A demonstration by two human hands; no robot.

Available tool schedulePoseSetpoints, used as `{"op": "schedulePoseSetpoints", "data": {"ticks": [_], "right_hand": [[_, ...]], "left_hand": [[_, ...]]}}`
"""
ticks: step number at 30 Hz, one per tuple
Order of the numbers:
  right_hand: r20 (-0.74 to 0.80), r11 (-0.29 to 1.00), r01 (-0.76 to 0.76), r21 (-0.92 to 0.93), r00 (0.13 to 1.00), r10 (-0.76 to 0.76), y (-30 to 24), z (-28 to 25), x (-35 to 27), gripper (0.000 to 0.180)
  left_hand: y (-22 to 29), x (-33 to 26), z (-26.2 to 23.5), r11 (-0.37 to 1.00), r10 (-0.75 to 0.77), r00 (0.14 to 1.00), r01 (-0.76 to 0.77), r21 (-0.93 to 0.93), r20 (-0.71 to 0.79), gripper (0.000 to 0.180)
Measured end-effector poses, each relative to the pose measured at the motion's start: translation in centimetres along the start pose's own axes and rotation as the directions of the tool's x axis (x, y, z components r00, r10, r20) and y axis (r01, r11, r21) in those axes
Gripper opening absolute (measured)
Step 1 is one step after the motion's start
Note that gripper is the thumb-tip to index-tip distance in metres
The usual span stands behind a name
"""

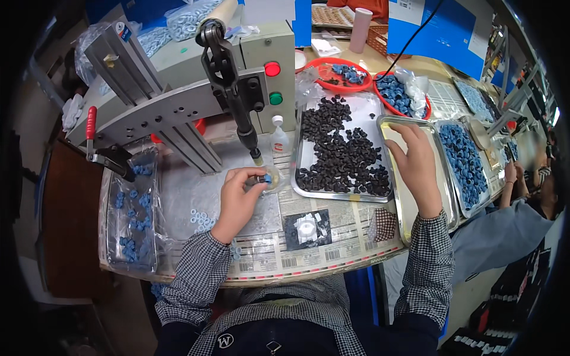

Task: Manually assembling small plastic and rubber components and finalizing the assembly using a lever-operated press at a workstation.

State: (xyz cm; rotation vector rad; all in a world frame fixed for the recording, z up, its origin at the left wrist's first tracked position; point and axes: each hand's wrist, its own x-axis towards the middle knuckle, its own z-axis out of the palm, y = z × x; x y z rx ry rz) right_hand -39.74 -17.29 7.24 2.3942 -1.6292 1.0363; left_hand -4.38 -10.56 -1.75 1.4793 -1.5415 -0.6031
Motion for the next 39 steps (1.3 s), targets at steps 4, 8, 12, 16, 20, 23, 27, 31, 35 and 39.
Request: {"op": "schedulePoseSetpoints", "data": {"ticks": [4,8,12,16,20,23,27,31,35,39], "right_hand": [[0.043,0.977,0.163,0.139,0.984,-0.170,-6.5,-1.4,3.7,0.028],[-0.102,0.875,0.329,0.355,0.944,-0.314,-11.7,-0.9,8.3,0.025],[-0.239,0.718,0.337,0.609,0.941,-0.239,-16.8,-0.3,13.6,0.033],[0.375,0.371,-0.313,0.875,0.921,-0.108,-19.0,-1.3,19.4,0.083],[-0.252,0.160,0.313,0.936,0.914,-0.317,-23.2,-5.1,15.3,0.063],[-0.463,0.327,0.510,0.796,0.860,-0.215,-23.9,-4.6,11.3,0.031],[-0.453,0.411,0.564,0.716,0.823,-0.342,-25.2,-2.1,4.9,0.029],[-0.478,0.422,0.606,0.674,0.794,-0.376,-22.3,0.9,1.9,0.031],[-0.528,0.406,0.664,0.628,0.746,-0.405,-20.5,2.9,0.9,0.053],[-0.348,0.739,0.388,0.551,0.912,-0.219,-13.0,4.1,1.0,0.050]], "left_hand": [[0.0,1.2,0.5,0.995,0.068,0.997,-0.071,0.071,0.044,0.029],[0.3,0.8,0.0,0.935,0.246,0.968,-0.248,0.255,0.042,0.031],[-0.3,0.3,0.5,0.912,0.302,0.952,-0.302,0.279,0.046,0.031],[0.5,0.4,1.1,0.910,0.283,0.955,-0.298,0.288,0.094,0.037],[-0.6,-0.2,1.2,0.946,0.155,0.988,-0.154,0.284,0.020,0.043],[-2.6,1.2,2.6,0.926,0.294,0.952,-0.306,0.223,0.086,0.045],[-1.8,0.7,0.4,0.945,0.191,0.980,-0.200,0.258,0.060,0.046],[-1.2,1.5,2.0,0.952,0.183,0.977,-0.203,0.227,0.107,0.047],[-0.2,0.7,0.8,0.951,0.154,0.984,-0.172,0.258,0.089,0.048],[-1.0,0.1,0.6,0.961,0.184,0.982,-0.189,0.200,0.047,0.050]]}}
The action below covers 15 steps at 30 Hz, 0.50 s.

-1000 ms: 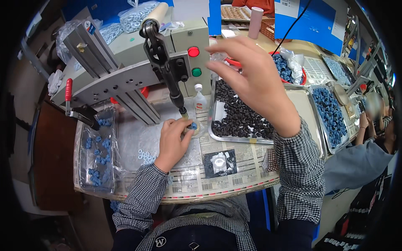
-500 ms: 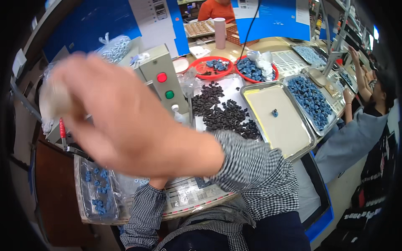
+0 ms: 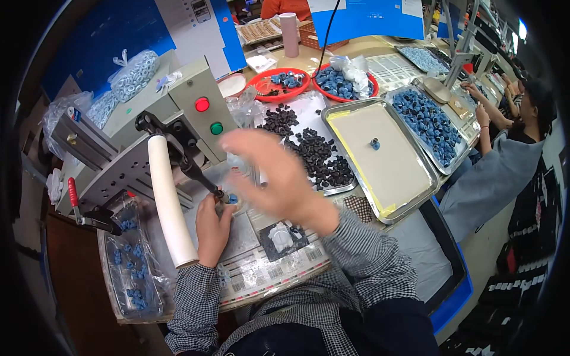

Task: Manually assembling small plastic and rubber components and finalizing the assembly using a lever-operated press at a workstation.

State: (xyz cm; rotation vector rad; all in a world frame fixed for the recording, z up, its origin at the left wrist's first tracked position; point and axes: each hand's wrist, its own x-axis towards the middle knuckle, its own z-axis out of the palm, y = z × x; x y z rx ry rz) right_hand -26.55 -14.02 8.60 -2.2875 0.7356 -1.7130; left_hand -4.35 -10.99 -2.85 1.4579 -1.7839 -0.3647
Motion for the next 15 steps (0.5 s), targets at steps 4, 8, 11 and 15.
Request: {"op": "schedulePoseSetpoints", "data": {"ticks": [4,8,11,15], "right_hand": [[-0.005,0.762,-0.429,-0.485,0.873,0.488,11.1,-5.1,-1.8,0.016],[0.231,0.593,-0.165,-0.788,0.813,0.534,18.5,-3.9,-4.2,0.014],[0.325,0.502,-0.028,-0.864,0.730,0.601,20.7,-1.7,-3.7,0.016],[0.370,0.430,0.063,-0.901,0.629,0.683,22.2,-1.7,-2.7,0.014]], "left_hand": [[1.2,0.3,-0.2,0.998,-0.052,0.998,0.051,0.022,0.029,0.050],[1.7,1.0,-1.3,0.997,-0.081,0.990,0.083,-0.010,0.114,0.047],[0.1,1.3,-2.8,0.999,0.034,0.999,-0.036,-0.031,-0.037,0.036],[2.4,1.9,-9.3,0.988,-0.085,0.996,0.085,-0.131,0.005,0.038]]}}
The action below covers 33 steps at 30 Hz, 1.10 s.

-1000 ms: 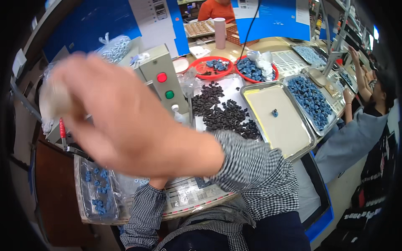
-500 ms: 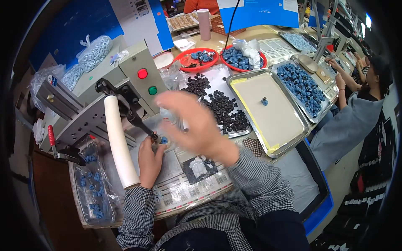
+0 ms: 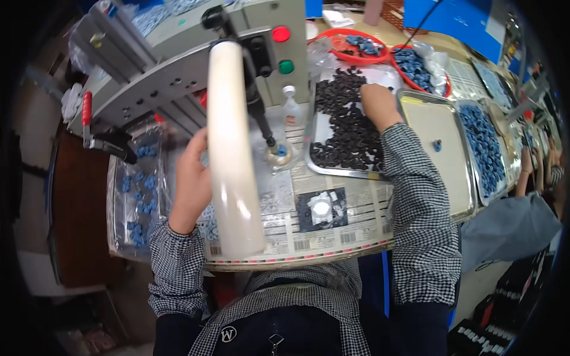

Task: Manually assembling small plastic and rubber components and finalizing the assembly using a lever-operated press at a workstation.

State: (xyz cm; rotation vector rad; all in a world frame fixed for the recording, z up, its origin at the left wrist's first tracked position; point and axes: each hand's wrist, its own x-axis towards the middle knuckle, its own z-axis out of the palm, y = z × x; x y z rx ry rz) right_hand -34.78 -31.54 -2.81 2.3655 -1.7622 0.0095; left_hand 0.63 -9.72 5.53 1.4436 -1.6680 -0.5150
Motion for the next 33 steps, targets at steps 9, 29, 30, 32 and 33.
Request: {"op": "schedulePoseSetpoints", "data": {"ticks": [9,29,30,32,33], "right_hand": [[-0.074,0.990,0.027,0.140,0.997,-0.017,1.5,0.6,0.3,0.015],[-0.028,0.453,0.033,0.891,0.999,-0.019,-11.2,-10.7,-21.3,0.021],[-0.009,0.426,0.022,0.905,0.999,-0.034,-11.5,-10.0,-21.7,0.021],[0.010,0.369,0.007,0.929,0.999,-0.045,-11.9,-9.2,-22.1,0.024],[0.066,0.375,-0.034,0.926,0.995,-0.074,-12.3,-9.5,-22.3,0.023]], "left_hand": [[-2.6,-6.9,-4.3,0.973,-0.145,0.988,0.153,0.172,-0.059,0.018],[-3.4,-13.9,2.3,0.880,0.070,0.991,-0.117,0.461,0.118,0.013],[-3.3,-13.8,2.3,0.881,0.070,0.990,-0.118,0.459,0.121,0.013],[-3.0,-13.7,2.3,0.892,0.071,0.984,-0.137,0.430,0.166,0.014],[-2.8,-13.6,2.3,0.893,0.068,0.983,-0.135,0.429,0.168,0.014]]}}
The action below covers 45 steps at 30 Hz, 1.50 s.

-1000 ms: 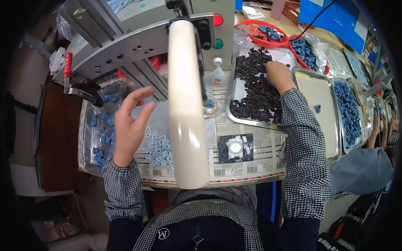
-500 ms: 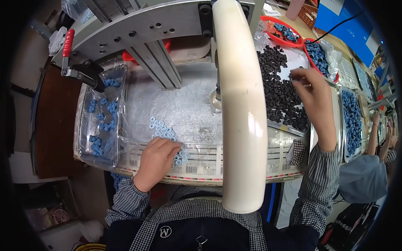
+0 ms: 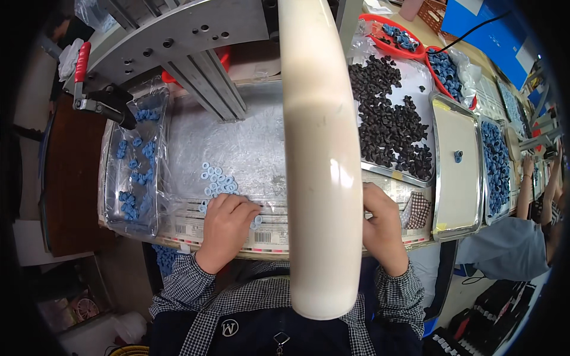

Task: Manually assembling small plastic and rubber components and finalizing the assembly using a lever-operated press at a workstation.

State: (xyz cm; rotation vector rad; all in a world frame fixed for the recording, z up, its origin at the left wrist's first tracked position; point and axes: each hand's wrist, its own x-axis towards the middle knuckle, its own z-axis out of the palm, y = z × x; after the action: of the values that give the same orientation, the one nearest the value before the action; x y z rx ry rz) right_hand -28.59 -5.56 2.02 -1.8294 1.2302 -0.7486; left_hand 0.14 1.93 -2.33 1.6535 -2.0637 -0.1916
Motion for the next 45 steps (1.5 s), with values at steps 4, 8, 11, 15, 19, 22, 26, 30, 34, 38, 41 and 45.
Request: {"op": "schedulePoseSetpoints", "data": {"ticks": [4,8,11,15,19,22,26,30,34,38,41,45], "right_hand": [[0.043,0.998,0.024,0.062,0.999,-0.027,-0.1,1.6,-0.2,0.024],[0.049,0.995,0.065,0.072,0.996,-0.069,0.2,2.7,-0.2,0.026],[0.059,0.996,0.053,0.073,0.997,-0.057,0.1,2.8,-0.1,0.026],[0.114,0.998,-0.021,0.061,0.993,0.014,-0.3,2.7,0.0,0.027],[0.093,0.997,0.056,0.058,0.994,-0.062,0.0,2.9,-0.1,0.028],[0.072,0.994,0.071,0.082,0.994,-0.077,-0.7,2.9,-0.2,0.028],[0.055,0.991,0.083,0.107,0.995,-0.089,-0.7,3.4,-0.3,0.029],[0.052,0.987,0.124,0.104,0.990,-0.130,-0.6,3.7,-0.4,0.030],[0.046,0.978,0.146,0.148,0.987,-0.154,-1.0,4.5,-0.3,0.030],[0.025,0.961,0.259,0.101,0.965,-0.263,-1.1,5.4,-0.1,0.030],[0.001,0.944,0.325,0.063,0.945,-0.326,-1.0,5.9,0.0,0.029],[-0.028,0.915,0.396,-0.072,0.917,-0.399,-1.0,6.3,0.2,0.031]], "left_hand": [[0.3,0.3,0.0,0.997,-0.065,0.995,0.067,0.032,-0.073,0.016],[0.8,0.7,0.2,0.998,-0.032,0.996,0.037,0.055,-0.078,0.016],[0.7,0.5,0.4,0.997,0.021,0.998,-0.015,0.081,-0.063,0.020],[1.0,0.4,0.2,0.993,0.033,0.998,-0.026,0.112,-0.058,0.021],[1.1,0.3,0.7,0.998,0.017,1.000,-0.016,0.055,-0.025,0.021],[1.3,0.4,0.5,1.000,0.001,1.000,0.000,0.015,-0.011,0.022],[1.5,0.6,0.5,0.999,0.010,0.999,-0.009,-0.033,0.044,0.029],[1.4,1.1,0.2,0.998,0.061,0.993,-0.058,-0.031,0.101,0.031],[2.4,1.4,0.4,0.594,-0.328,0.931,0.334,-0.732,0.158,0.024],[3.3,1.7,0.9,0.072,-0.358,0.853,0.431,-0.900,0.380,0.023],[3.8,1.8,0.9,0.110,-0.329,0.861,0.443,-0.890,0.387,0.024],[4.3,1.6,0.9,0.179,-0.296,0.880,0.433,-0.884,0.371,0.024]]}}
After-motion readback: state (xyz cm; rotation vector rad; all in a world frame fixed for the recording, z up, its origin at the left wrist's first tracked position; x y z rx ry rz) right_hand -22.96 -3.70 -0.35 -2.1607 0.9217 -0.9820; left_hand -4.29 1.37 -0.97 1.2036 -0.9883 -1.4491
